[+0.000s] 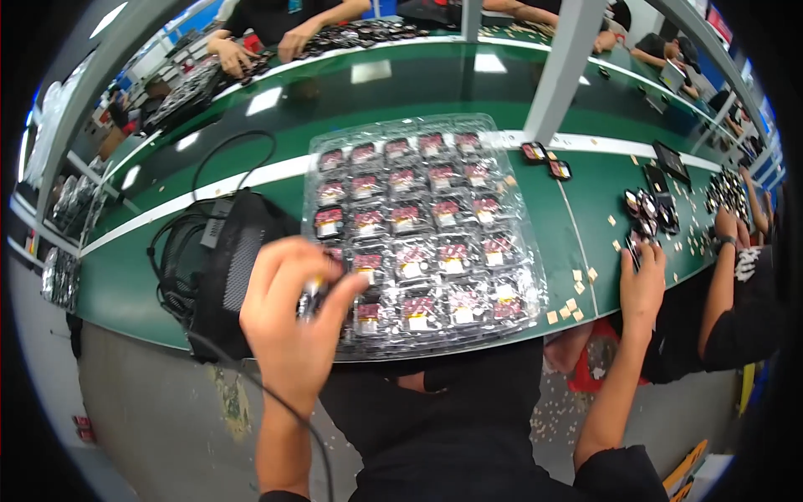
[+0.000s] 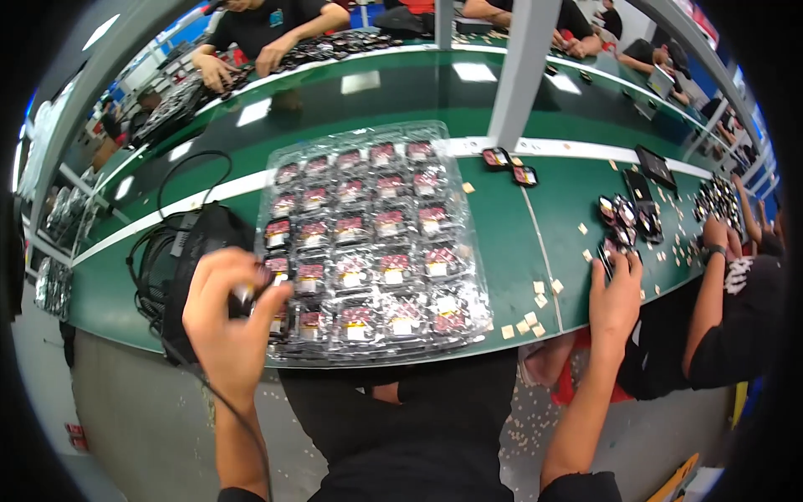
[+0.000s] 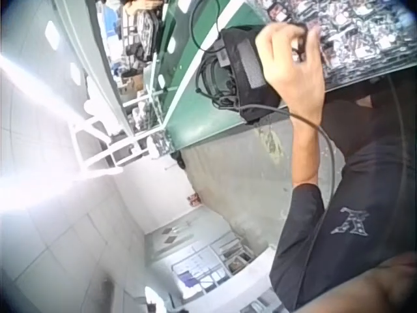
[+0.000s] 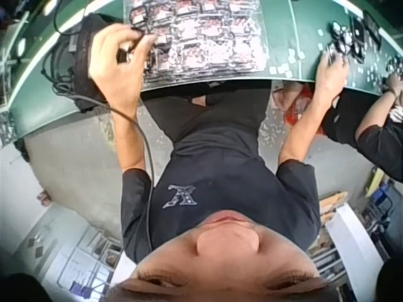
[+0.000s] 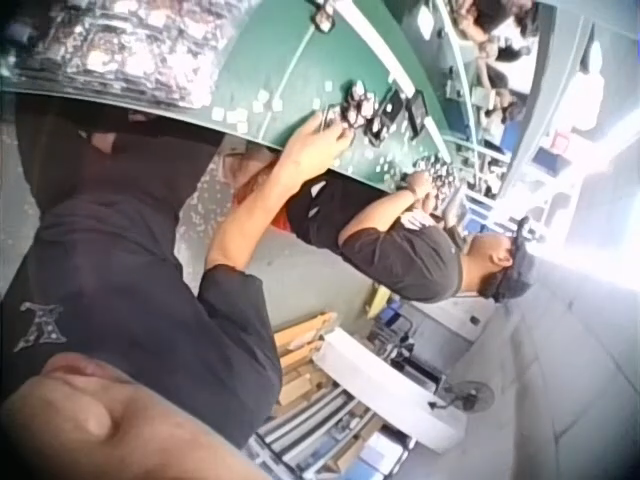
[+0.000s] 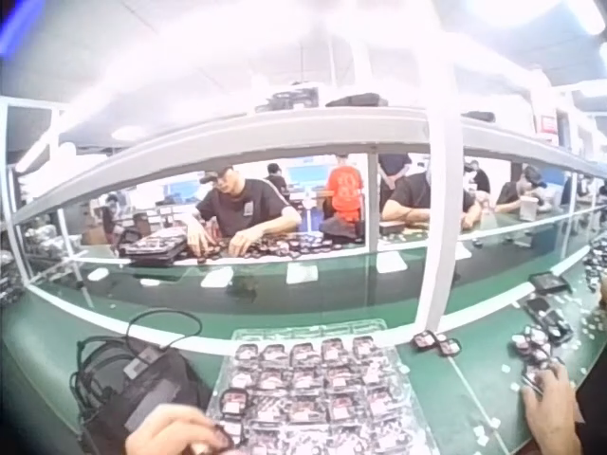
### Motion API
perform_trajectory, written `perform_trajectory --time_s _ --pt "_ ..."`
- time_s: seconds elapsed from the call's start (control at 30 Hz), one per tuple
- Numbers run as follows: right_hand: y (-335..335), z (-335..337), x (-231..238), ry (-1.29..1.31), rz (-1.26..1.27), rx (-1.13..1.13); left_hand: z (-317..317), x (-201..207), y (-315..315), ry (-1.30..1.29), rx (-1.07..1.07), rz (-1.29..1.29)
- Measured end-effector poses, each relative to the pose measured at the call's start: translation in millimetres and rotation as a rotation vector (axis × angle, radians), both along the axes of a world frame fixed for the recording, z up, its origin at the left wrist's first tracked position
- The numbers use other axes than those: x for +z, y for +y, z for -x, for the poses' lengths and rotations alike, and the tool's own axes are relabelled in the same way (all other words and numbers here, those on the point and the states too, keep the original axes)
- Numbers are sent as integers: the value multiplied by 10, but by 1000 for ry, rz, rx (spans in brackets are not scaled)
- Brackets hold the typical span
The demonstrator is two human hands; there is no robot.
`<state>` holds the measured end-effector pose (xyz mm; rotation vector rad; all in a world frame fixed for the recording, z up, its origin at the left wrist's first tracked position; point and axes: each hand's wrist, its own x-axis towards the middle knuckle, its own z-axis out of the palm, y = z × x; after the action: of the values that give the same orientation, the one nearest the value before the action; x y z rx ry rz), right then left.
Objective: Manually assemble or check electronic parts using a small tool on an assembly line.
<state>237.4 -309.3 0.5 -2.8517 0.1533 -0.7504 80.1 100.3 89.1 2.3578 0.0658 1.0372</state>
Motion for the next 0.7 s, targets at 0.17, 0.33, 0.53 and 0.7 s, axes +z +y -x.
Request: perform_trajectory --time_s 0.17,0.33,0.53,0.7 --pt "101 152 -37 -1 -86 51 -698 -47 567 77 84 -86" --pt "183 147 13 13 -162 31 -1079 -130 721 334 127 -165" --pt "244 172 49 -17 -188 30 -1034 -160 506 337 158 -310" --pt "230 184 27 -23 -206 49 -887 14 457 647 10 -324"
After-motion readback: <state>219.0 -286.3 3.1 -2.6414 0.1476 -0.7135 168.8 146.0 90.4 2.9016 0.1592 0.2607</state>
